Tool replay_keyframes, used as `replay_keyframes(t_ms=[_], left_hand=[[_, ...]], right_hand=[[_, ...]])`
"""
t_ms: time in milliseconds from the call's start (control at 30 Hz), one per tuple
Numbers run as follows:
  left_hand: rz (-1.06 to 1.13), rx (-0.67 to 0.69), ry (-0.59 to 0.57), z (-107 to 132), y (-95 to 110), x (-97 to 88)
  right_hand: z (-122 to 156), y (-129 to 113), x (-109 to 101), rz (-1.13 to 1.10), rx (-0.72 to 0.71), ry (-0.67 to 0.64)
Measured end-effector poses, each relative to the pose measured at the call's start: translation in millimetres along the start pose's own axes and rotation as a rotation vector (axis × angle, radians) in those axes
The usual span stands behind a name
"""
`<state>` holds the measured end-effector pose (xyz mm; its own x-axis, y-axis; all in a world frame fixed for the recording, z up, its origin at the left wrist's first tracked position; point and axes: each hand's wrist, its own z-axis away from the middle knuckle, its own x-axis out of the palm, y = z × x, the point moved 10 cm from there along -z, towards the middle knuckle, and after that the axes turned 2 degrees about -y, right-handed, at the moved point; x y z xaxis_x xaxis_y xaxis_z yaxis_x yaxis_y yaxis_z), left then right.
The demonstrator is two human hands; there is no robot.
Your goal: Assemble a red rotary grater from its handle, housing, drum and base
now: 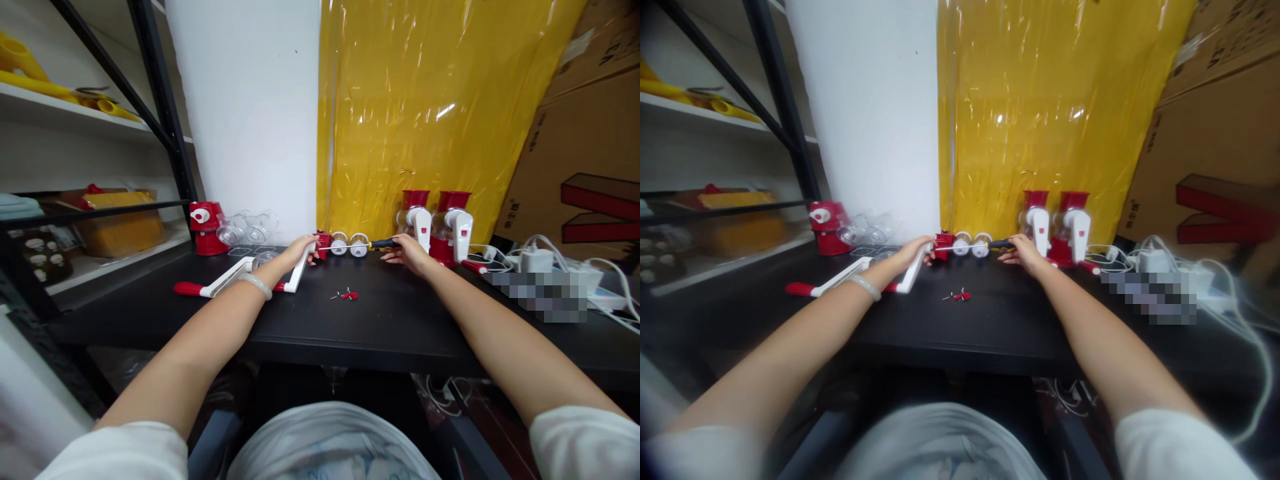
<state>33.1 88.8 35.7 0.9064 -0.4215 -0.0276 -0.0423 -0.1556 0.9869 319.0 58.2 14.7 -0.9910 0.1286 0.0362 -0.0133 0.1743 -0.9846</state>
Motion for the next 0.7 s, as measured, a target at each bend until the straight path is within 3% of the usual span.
replay_keyframes(t_ms=[500, 700], left_hand=[[0.014, -0.021, -0.002, -4.8, -7.3, -4.6], [-0.001, -0.017, 0.007, -1.8, -3.8, -3.0]], right_hand=[[2.0, -6.2, 5.5, 0.036, -0.047, -0.078], [0.0, -0.2, 2.1, 0.13, -0.02, -0.054]])
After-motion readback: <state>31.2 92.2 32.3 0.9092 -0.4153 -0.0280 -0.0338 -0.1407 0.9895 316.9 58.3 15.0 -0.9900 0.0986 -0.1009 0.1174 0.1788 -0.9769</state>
